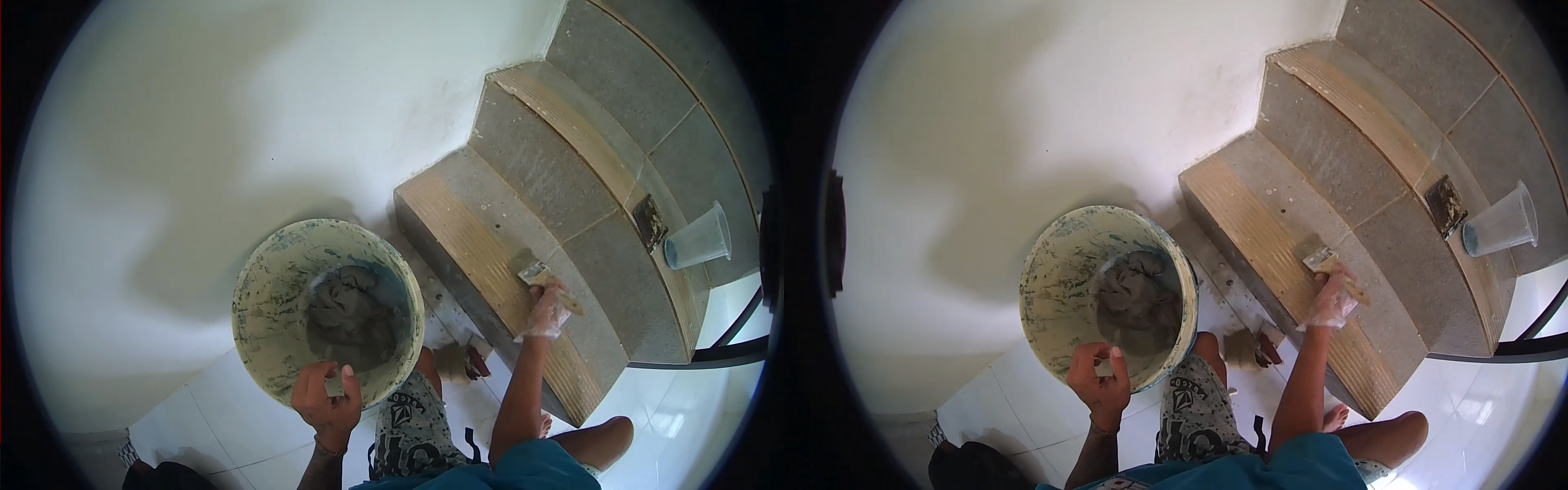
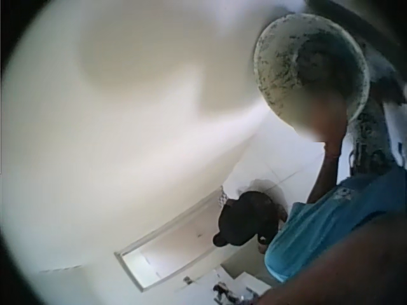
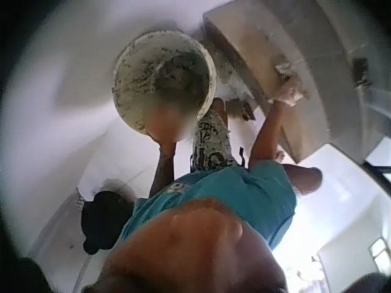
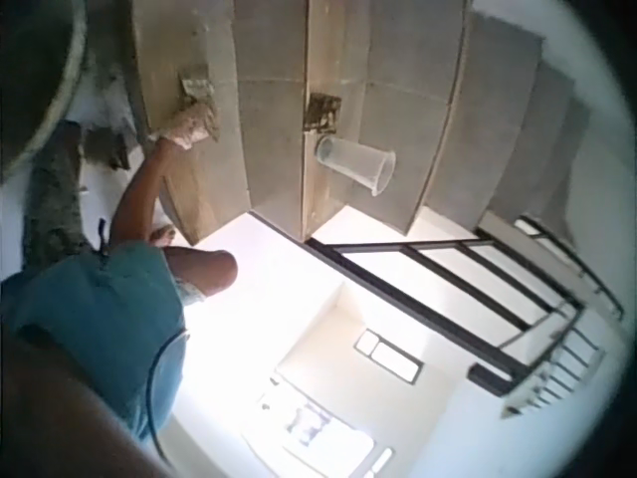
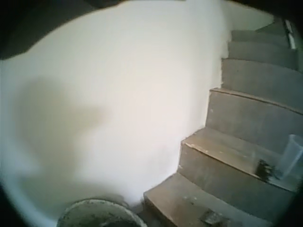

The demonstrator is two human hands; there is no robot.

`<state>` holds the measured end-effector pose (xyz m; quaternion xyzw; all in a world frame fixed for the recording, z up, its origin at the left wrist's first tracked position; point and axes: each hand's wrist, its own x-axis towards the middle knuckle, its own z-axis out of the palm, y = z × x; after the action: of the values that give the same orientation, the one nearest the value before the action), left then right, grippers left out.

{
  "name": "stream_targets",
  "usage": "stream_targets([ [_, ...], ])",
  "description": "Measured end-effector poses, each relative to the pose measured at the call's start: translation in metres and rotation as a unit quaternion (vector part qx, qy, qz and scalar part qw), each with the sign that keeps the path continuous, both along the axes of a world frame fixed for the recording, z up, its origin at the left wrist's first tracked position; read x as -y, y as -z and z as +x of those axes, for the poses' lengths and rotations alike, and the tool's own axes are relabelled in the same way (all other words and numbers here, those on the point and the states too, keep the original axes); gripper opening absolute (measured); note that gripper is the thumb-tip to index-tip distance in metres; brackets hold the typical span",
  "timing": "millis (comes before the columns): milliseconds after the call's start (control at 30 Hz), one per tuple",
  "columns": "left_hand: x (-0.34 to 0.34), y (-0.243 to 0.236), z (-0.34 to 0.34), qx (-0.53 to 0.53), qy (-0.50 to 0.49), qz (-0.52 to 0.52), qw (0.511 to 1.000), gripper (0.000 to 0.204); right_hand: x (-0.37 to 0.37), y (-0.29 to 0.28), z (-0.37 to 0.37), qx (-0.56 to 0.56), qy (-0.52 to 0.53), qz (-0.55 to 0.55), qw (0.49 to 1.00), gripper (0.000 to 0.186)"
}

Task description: Applying grout or cement filler to the base and edges of tiled stairs.

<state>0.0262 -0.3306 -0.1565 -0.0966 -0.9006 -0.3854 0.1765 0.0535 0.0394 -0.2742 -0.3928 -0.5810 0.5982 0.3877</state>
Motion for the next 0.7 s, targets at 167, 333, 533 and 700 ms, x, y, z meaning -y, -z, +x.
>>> stream_targets([
  [167,-0.011,0.001,0.002,0.009,0.014,0.018,1.0,0.014,-0.071,0.055,-0.149,0.365,-0.075,0.304,0.877,0.044],
  [333,-0.001,0.0,0.001,0.03,0.005,-0.005,1.0,0.013,-0.026,0.064,-0.13,0.278,-0.073,0.333,0.898,0.04],
  [533,0.002,-0.003,0.0,0.005,0.006,-0.026,1.0,0.008,-0.057,0.007,-0.062,0.078,0.038,0.088,0.992,0.022],
  [700,-0.003,0.001,0.0,0.022,0.002,-0.014,1.0,0.008,-0.065,0.035,-0.188,0.105,0.055,0.183,0.976,0.018],
])
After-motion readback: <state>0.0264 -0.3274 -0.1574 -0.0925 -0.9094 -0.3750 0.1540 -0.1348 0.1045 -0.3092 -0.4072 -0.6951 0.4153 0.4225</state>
